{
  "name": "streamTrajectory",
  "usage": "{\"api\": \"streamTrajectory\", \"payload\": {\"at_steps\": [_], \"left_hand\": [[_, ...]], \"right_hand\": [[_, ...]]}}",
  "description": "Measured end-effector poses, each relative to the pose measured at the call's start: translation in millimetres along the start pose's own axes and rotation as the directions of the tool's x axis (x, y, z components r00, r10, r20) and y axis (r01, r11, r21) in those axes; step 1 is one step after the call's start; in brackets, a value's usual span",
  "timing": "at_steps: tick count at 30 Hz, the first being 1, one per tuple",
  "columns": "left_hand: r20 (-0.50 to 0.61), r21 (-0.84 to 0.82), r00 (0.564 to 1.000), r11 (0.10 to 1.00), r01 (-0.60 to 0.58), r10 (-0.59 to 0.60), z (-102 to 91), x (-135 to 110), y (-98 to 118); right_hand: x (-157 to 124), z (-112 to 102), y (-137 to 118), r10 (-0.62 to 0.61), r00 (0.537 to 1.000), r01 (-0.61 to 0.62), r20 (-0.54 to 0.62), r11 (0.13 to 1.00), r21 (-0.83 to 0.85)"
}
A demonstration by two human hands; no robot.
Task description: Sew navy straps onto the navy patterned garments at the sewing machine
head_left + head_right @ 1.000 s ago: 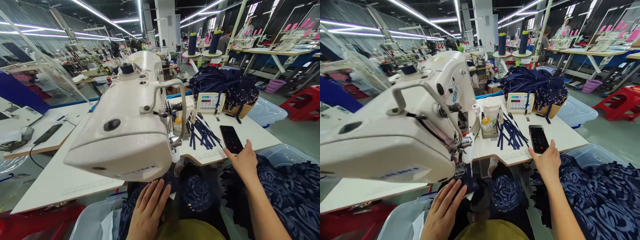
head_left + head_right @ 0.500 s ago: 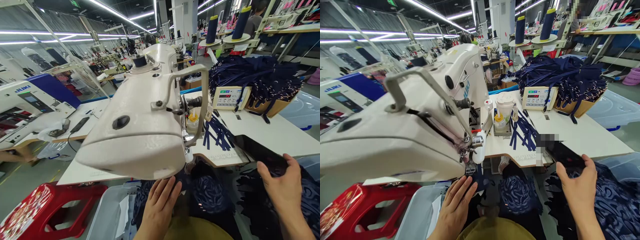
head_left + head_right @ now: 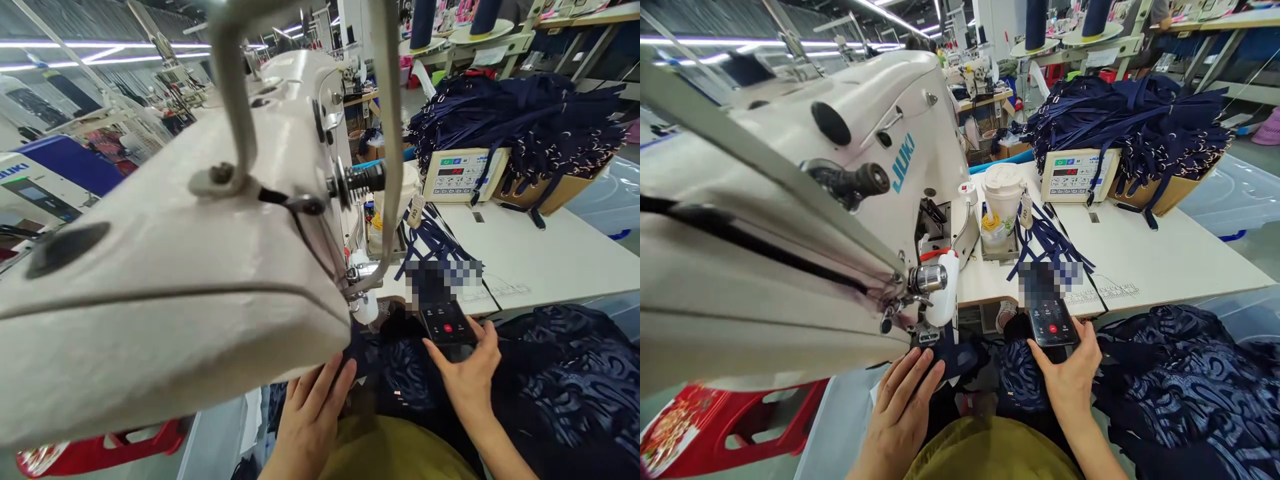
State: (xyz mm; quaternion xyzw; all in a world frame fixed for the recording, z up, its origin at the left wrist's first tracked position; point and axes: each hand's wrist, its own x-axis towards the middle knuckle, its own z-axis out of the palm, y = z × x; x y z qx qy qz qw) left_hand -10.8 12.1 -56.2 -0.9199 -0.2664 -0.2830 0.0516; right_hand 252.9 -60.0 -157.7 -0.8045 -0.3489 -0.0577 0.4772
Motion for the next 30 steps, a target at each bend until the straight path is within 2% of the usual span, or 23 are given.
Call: {"api": "streamTrajectory", "payload": {"at_steps": [3, 8, 11, 13, 15, 17, 21, 23, 24, 25, 27, 29, 30], "left_hand": [[0.000, 0.003, 1.000, 1.000, -0.006, 0.006, 0.8, 0.5, 0.0], [0.005, 0.037, 1.000, 0.999, -0.009, 0.009, 0.8, 0.0, 0.2], [0.013, 0.042, 1.000, 0.999, -0.021, 0.020, 1.0, -2.3, -0.4], [0.011, 0.050, 1.000, 0.999, -0.022, 0.022, 1.2, -3.7, -0.8], [0.008, 0.042, 1.000, 0.999, -0.019, 0.019, 1.1, -4.1, -0.6], [0.012, 0.025, 1.000, 1.000, -0.010, 0.009, 0.3, -3.0, 0.2], [0.007, -0.001, 1.000, 1.000, 0.000, 0.000, -2.5, 1.6, 2.0], [-0.010, -0.018, 1.000, 1.000, -0.003, 0.003, -3.6, 3.4, 1.9], [-0.014, -0.024, 1.000, 1.000, -0.002, 0.002, -4.0, 3.8, 1.7], [-0.011, -0.027, 1.000, 1.000, -0.001, 0.001, -4.2, 3.9, 1.2], [-0.002, -0.029, 1.000, 1.000, 0.001, -0.001, -4.4, 3.3, 0.3], [0.015, -0.025, 1.000, 1.000, 0.002, -0.001, -4.1, 2.4, -0.4], [0.021, -0.022, 1.000, 1.000, 0.001, 0.000, -3.9, 2.1, -0.5]], "right_hand": [[5.1, 11.2, -1.2, -0.104, 0.992, 0.094, -0.067, 0.986, -0.141], [16.9, 18.0, -0.4, -0.149, 0.988, 0.137, -0.036, 0.965, -0.224], [18.7, 8.0, -1.3, -0.220, 0.975, 0.207, -0.040, 0.953, -0.221], [18.0, -5.7, -6.0, -0.274, 0.961, 0.265, -0.043, 0.953, -0.149], [17.1, -20.9, -15.1, -0.314, 0.949, 0.313, 0.029, 0.950, 0.007], [16.8, -32.7, -28.2, -0.356, 0.915, 0.322, 0.187, 0.927, 0.191], [17.8, -37.0, -60.7, -0.370, 0.813, 0.164, 0.450, 0.887, 0.432], [19.3, -33.8, -74.2, -0.377, 0.772, 0.102, 0.511, 0.868, 0.486], [21.1, -32.6, -78.6, -0.376, 0.769, 0.098, 0.517, 0.868, 0.486], [24.2, -32.1, -80.8, -0.359, 0.785, 0.105, 0.505, 0.881, 0.462], [36.1, -33.6, -78.1, -0.282, 0.850, 0.123, 0.445, 0.928, 0.353], [57.8, -36.3, -67.0, -0.202, 0.903, 0.127, 0.378, 0.968, 0.214], [72.6, -36.9, -59.5, -0.193, 0.915, 0.145, 0.355, 0.977, 0.157]]}}
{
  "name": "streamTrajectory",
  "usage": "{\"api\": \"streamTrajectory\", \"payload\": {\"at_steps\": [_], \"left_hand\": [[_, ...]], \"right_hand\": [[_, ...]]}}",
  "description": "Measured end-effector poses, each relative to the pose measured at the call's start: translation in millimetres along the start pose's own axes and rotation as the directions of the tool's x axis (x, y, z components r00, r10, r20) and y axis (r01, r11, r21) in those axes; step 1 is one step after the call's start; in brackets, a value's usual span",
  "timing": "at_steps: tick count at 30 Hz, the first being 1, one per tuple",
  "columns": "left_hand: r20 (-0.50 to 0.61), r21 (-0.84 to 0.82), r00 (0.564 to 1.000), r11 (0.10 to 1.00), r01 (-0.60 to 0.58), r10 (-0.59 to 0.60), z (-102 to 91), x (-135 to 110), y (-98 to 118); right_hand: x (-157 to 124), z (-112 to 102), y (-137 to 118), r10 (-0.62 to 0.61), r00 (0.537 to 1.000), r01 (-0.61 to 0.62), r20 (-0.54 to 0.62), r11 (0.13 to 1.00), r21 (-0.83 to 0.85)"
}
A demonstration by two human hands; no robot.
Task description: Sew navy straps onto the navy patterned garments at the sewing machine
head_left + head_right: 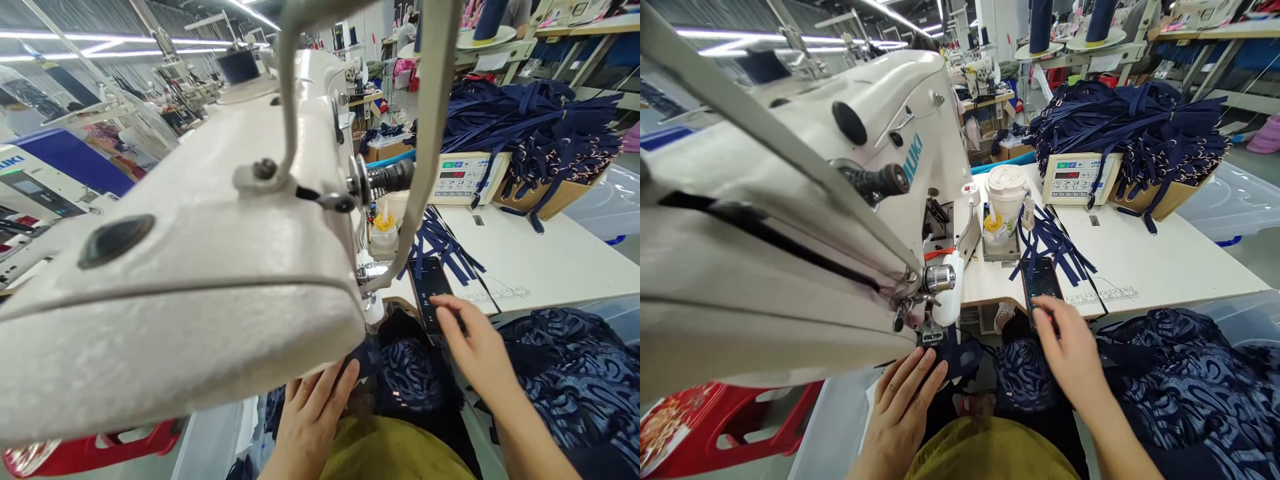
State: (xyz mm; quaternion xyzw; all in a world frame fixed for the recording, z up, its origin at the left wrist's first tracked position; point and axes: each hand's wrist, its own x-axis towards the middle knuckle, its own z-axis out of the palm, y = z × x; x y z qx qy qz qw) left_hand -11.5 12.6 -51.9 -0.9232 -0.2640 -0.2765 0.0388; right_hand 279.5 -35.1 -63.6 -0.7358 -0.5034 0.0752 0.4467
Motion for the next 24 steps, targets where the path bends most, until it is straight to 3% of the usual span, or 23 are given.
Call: {"api": "streamTrajectory", "payload": {"at_steps": [2, 5, 10, 16, 20, 24], "left_hand": [[0.000, 0.007, 1.000, 1.000, -0.006, 0.006, 0.5, 0.1, 0.0], [-0.005, 0.024, 1.000, 1.000, -0.011, 0.011, 0.8, 1.5, 0.5], [-0.019, 0.011, 1.000, 1.000, 0.003, -0.003, -0.7, 2.5, 1.4], [-0.036, 0.018, 0.999, 1.000, -0.015, 0.016, 1.1, 4.5, 1.4], [-0.053, 0.023, 0.998, 0.999, -0.033, 0.035, 3.6, 4.9, -0.3], [-0.044, 0.069, 0.999, 0.997, -0.025, 0.028, 5.5, 1.6, -0.7]], "right_hand": [[30.3, -11.7, 20.7, -0.037, 0.999, 0.034, -0.013, 0.991, -0.132], [84.3, -16.6, 47.3, -0.139, 0.972, 0.191, 0.188, 0.937, -0.294], [149.5, 7.1, 64.0, -0.056, 0.923, 0.221, 0.381, 0.888, -0.404], [174.6, 25.0, 57.7, 0.077, 0.908, 0.145, 0.412, 0.865, -0.481], [185.3, 2.7, 61.7, 0.149, 0.934, 0.037, 0.325, 0.864, -0.503], [184.4, -30.0, 77.2, 0.140, 0.964, 0.003, 0.227, 0.845, -0.535]]}}
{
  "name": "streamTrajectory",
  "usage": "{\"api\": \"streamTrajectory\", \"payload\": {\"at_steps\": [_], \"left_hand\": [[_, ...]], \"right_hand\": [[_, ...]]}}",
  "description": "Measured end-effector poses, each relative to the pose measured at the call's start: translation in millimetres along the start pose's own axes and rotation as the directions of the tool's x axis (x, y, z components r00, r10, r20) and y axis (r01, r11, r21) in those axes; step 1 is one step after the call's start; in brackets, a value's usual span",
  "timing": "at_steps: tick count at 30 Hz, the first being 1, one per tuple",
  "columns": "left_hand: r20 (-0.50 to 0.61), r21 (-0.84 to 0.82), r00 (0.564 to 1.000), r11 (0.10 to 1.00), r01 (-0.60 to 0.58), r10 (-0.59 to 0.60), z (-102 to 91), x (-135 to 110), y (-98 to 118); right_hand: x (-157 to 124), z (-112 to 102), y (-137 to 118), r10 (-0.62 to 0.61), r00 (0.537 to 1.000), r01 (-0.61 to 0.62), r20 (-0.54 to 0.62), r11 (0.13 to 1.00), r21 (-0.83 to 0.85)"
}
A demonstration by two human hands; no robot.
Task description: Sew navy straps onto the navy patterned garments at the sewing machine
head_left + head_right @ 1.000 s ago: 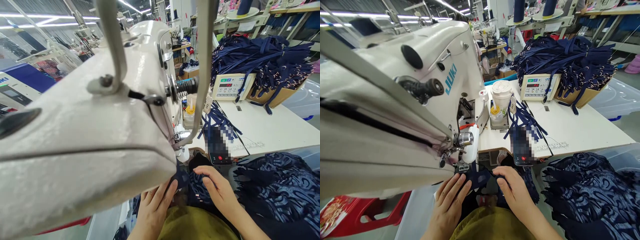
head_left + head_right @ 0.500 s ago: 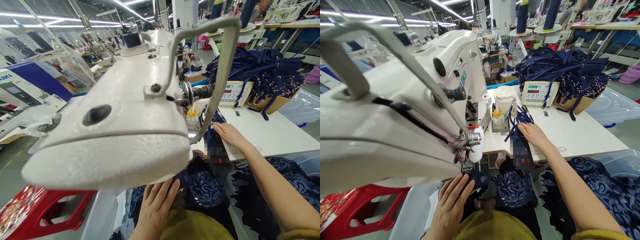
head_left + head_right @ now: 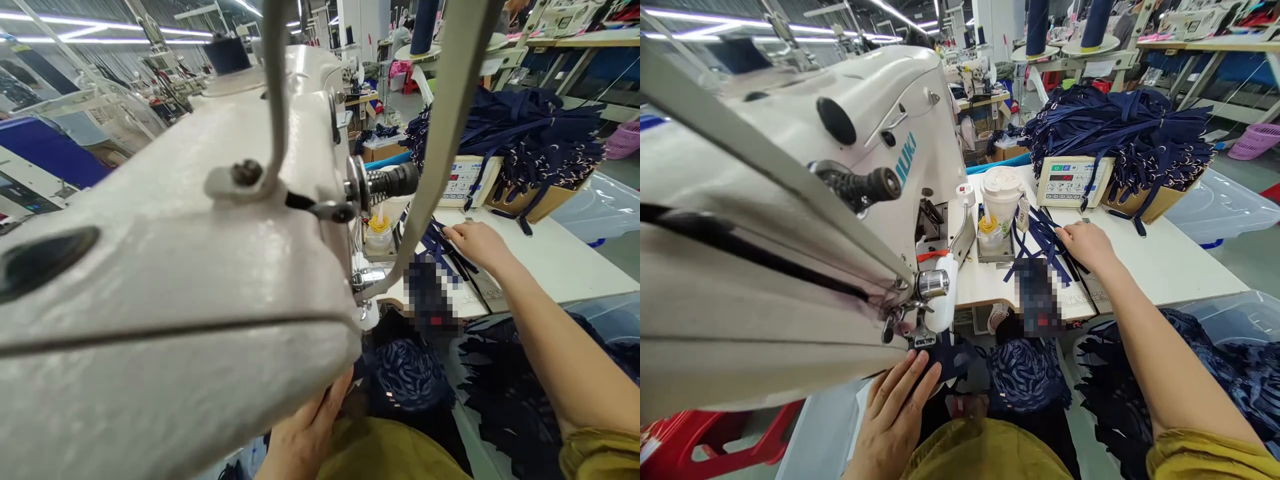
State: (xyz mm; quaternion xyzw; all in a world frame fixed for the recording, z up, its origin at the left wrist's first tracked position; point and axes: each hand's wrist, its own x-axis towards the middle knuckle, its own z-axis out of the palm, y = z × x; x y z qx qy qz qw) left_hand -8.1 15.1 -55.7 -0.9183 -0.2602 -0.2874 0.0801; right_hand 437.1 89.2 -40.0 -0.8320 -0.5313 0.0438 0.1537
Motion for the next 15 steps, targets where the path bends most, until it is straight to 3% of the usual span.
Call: {"api": "streamTrajectory", "payload": {"at_steps": [4, 7, 9, 11, 15], "left_hand": [[-0.018, 0.016, 0.997, 0.997, 0.069, -0.068, 0.7, -1.7, 2.8], [0.002, 0.040, 0.997, 0.996, 0.074, -0.074, -0.1, -2.5, 4.2], [0.023, 0.061, 0.997, 0.996, 0.066, -0.067, -1.0, -4.1, 4.5], [0.043, 0.082, 0.997, 0.995, 0.063, -0.067, -1.9, -5.9, 4.7], [0.048, 0.082, 0.998, 0.996, 0.036, -0.040, -5.6, -3.7, 5.9]], "right_hand": [[-32.8, -5.8, 13.8, -0.025, 0.998, 0.031, -0.061, 0.995, 0.093], [-78.2, -5.1, 2.5, -0.003, 0.999, 0.014, -0.052, 0.975, 0.222], [-113.3, -2.9, -14.3, -0.006, 1.000, 0.011, -0.015, 0.949, 0.316], [-146.1, 1.5, -36.4, -0.026, 0.998, -0.004, 0.051, 0.854, 0.520], [-187.9, 17.4, -91.3, -0.221, 0.965, 0.051, 0.138, 0.682, 0.730]]}}
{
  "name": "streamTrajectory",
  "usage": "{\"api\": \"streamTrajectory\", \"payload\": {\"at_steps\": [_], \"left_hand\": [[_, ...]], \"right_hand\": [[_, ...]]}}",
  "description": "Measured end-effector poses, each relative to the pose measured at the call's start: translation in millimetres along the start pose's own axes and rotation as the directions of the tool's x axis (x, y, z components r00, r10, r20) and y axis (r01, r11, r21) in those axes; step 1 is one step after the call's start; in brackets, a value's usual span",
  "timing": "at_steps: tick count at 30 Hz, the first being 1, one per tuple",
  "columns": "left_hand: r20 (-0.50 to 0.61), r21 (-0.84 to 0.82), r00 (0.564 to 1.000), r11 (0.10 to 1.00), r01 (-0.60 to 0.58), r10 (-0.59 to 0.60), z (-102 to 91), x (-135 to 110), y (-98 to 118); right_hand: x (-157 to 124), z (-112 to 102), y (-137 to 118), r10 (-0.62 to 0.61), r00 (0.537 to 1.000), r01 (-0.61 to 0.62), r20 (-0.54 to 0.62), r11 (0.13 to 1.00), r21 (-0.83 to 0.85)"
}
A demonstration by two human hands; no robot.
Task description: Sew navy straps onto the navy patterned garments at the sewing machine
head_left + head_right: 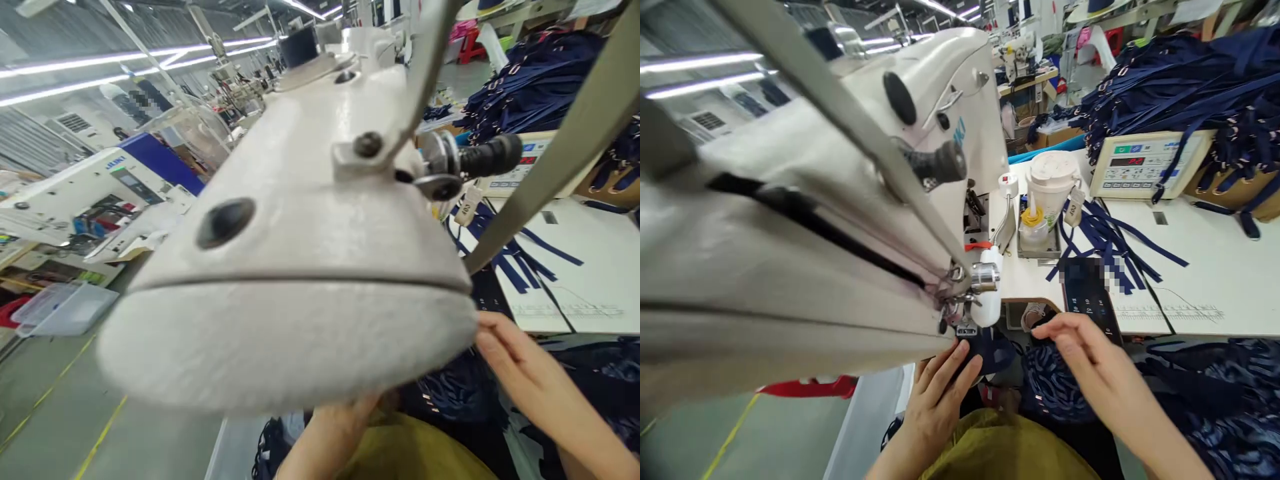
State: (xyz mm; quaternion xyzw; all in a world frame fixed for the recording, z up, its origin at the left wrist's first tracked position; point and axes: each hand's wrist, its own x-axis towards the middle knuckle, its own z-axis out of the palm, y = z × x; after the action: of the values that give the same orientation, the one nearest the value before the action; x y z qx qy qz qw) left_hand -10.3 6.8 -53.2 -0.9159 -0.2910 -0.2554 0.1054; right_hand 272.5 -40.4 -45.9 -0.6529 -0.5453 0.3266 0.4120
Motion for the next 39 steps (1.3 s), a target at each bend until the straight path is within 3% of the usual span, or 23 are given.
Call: {"api": "streamTrajectory", "payload": {"at_steps": [4, 7, 12, 14, 18, 23, 28, 39], "left_hand": [[-0.018, -0.080, 1.000, 0.996, -0.025, 0.024, -9.4, 9.8, 0.7], [0.015, -0.075, 1.000, 0.997, -0.024, 0.025, -14.9, 10.8, -1.8], [-0.061, -0.015, 0.996, 0.997, 0.069, -0.070, -13.8, -1.0, -6.2], [-0.082, -0.011, 0.996, 1.000, 0.023, -0.024, -13.4, -2.5, -6.1], [-0.059, -0.007, 0.997, 0.998, -0.056, 0.056, -14.3, 2.1, -5.2], [-0.099, -0.070, 0.995, 0.998, -0.006, -0.001, -10.2, 5.4, -5.2], [-0.123, -0.096, 0.992, 0.995, 0.013, -0.024, -7.7, 4.2, -3.1], [-0.105, -0.094, 0.993, 0.995, 0.042, -0.052, -4.9, 1.2, -0.6]], "right_hand": [[3.9, 47.3, -23.1, -0.023, 0.983, 0.005, 0.184, 0.995, 0.098], [8.5, 63.6, -31.2, -0.018, 0.969, -0.028, 0.247, 0.984, 0.178], [5.0, 73.5, -36.5, -0.022, 0.991, -0.006, 0.131, 0.979, 0.203], [3.1, 77.2, -40.9, -0.055, 0.997, 0.043, 0.060, 0.981, 0.191], [3.8, 78.6, -51.7, -0.074, 0.996, 0.059, 0.057, 0.971, 0.234], [7.3, 69.1, -58.9, -0.080, 0.991, 0.051, 0.112, 0.970, 0.240], [6.3, 65.6, -60.3, -0.118, 0.991, 0.103, 0.064, 0.974, 0.200], [6.2, 67.1, -56.7, -0.093, 0.994, 0.077, 0.060, 0.971, 0.226]]}}
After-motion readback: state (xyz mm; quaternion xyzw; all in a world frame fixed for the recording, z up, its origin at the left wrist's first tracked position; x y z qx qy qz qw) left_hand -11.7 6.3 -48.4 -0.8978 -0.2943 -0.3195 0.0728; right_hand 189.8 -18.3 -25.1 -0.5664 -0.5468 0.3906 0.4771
